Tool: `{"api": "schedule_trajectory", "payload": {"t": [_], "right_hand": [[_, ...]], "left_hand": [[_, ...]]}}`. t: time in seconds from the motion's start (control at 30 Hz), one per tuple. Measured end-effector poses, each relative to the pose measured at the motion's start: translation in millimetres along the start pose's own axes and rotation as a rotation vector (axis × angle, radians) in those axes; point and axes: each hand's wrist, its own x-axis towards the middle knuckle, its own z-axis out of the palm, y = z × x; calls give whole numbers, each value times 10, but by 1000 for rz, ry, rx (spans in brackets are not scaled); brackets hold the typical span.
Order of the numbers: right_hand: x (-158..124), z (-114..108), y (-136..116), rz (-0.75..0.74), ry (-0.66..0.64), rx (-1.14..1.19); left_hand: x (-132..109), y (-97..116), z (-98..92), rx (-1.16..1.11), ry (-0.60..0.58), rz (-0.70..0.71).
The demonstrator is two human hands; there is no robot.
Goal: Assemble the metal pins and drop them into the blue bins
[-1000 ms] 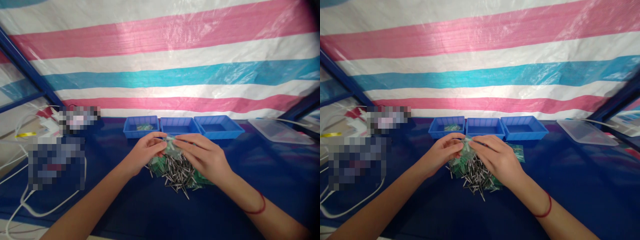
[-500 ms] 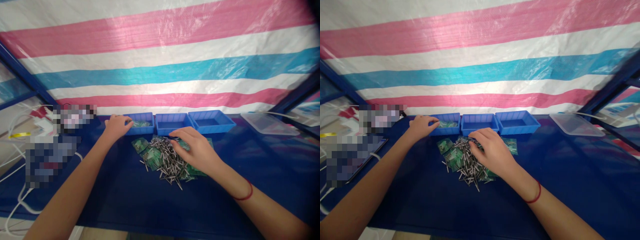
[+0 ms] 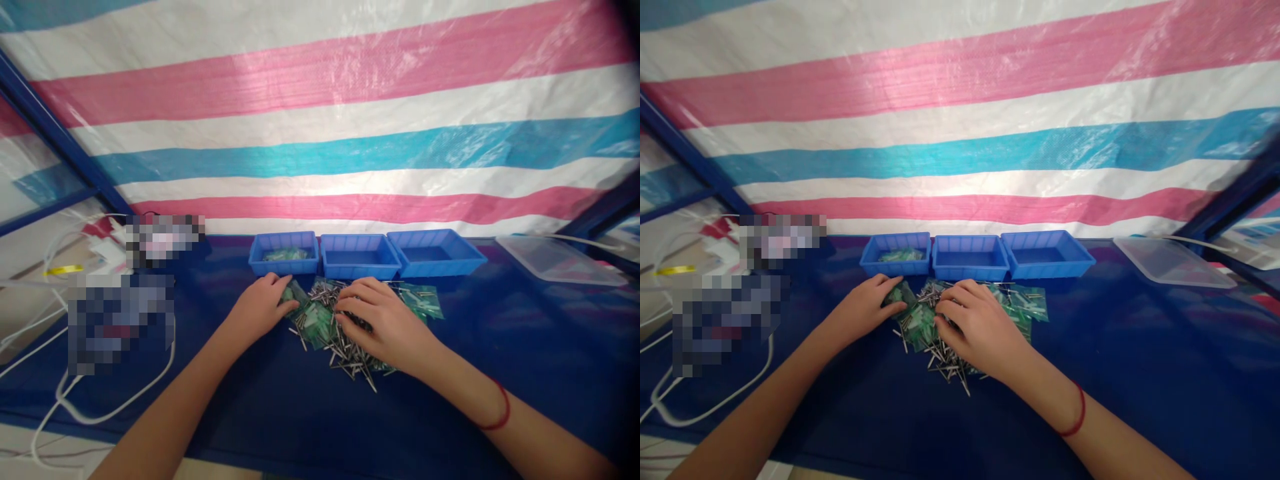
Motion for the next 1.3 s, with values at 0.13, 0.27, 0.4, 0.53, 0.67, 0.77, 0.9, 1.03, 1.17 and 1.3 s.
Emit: {"api": "schedule_trajectory", "payload": {"t": [0.13,0.27,0.4,0.53,0.67,0.77,0.9,1.03,1.17,1.3], "right_hand": [[12,-4,-38,-16,57,51],[27,-57,-103,42,58,252],[25,-87,-155,307,10,623],[0,-30,-149,540,38,1052],[3,18,-115,647,86,1278],[28,-6,-75,700,114,1325],[24,-83,1,616,204,960],[-34,-140,48,228,393,328],[-63,-129,65,-126,406,5],[-28,-103,48,-150,334,-48]], "left_hand": [[20,-21,-118,-239,112,-81],[15,132,-285,-521,295,-53],[36,428,-338,-472,487,204],[42,696,-264,-182,493,458],[21,767,-197,-183,446,593],[-8,724,-179,-285,414,642],[-41,689,-153,-529,439,466],[-1,711,-130,-976,168,73],[50,750,-129,-1372,-170,-25],[98,651,-188,-1389,-109,-9]]}}
